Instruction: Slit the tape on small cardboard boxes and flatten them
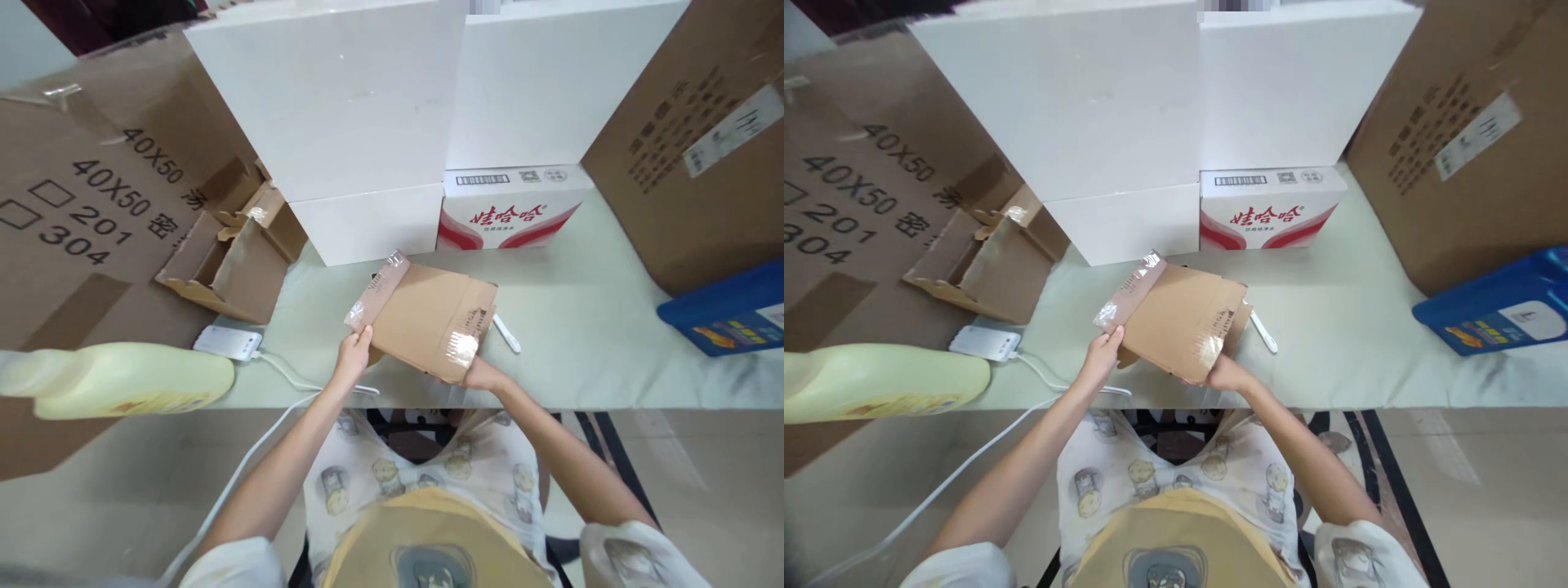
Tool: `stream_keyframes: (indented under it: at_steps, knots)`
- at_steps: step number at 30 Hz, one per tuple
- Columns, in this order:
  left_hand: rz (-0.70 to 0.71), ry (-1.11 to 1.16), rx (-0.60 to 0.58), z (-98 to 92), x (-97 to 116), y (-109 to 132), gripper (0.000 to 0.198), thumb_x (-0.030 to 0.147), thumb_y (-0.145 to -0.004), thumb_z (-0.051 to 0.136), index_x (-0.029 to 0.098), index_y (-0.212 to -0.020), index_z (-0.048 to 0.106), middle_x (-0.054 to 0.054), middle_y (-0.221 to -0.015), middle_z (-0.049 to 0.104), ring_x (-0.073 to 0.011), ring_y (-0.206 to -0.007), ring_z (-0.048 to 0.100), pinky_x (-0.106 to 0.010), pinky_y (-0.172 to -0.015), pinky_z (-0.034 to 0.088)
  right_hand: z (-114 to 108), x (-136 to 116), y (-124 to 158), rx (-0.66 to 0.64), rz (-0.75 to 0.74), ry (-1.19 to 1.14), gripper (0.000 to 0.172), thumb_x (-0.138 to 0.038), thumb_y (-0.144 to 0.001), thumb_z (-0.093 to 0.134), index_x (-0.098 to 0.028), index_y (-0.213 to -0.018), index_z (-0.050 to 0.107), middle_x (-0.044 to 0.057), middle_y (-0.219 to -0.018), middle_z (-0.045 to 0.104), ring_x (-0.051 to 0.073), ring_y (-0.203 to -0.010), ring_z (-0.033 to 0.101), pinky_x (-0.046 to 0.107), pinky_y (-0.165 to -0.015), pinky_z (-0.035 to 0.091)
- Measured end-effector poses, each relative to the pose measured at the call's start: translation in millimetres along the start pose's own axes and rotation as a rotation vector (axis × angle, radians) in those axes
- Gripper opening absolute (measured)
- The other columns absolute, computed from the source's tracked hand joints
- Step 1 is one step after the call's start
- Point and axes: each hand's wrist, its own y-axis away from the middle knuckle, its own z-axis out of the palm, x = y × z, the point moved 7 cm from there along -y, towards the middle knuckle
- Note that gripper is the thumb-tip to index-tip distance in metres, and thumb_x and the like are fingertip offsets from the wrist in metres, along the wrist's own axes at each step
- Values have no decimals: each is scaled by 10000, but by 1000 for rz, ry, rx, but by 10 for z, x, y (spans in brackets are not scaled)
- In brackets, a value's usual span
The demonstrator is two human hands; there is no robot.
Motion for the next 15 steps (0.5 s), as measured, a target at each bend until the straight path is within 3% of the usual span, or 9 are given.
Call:
stream_keyframes:
  at_steps: [4,7,9,12,15]
  knots:
    - [22,-67,-7,-31,48,31,471,478,-920,467,233,-519,433,4,-495,433,-170,-574,466,-277,-570,351,-40,64,105,129,80,13,291,-444,-762,749,-214,-937,785,94,-1004,800,304,-997,740,477,-970,599]
    - [59,-142,-81,-25,95,144,473,443,-887,552,226,-478,455,-1,-468,451,-182,-579,503,-282,-586,361,-58,121,244,165,157,6,258,-440,-801,712,-195,-866,760,101,-879,775,319,-944,741,513,-966,588]
    - [82,-184,-156,8,107,258,393,395,-831,639,210,-502,529,-10,-491,526,-204,-618,573,-286,-622,402,-45,152,356,103,195,-49,341,-508,-752,769,-198,-893,754,102,-869,772,319,-937,749,499,-947,600]
    - [91,-238,-224,64,89,395,325,359,-820,665,205,-547,580,-29,-535,598,-235,-688,649,-300,-681,445,-85,216,503,21,245,-159,619,-752,-707,728,-196,-978,735,139,-924,783,315,-889,764,475,-822,636]
    - [72,-288,-250,168,60,381,373,369,-832,670,213,-521,538,-39,-527,584,-247,-694,659,-315,-705,457,-261,362,512,138,308,-179,676,-800,-852,520,-188,-1091,680,160,-966,778,292,-822,760,463,-740,637]
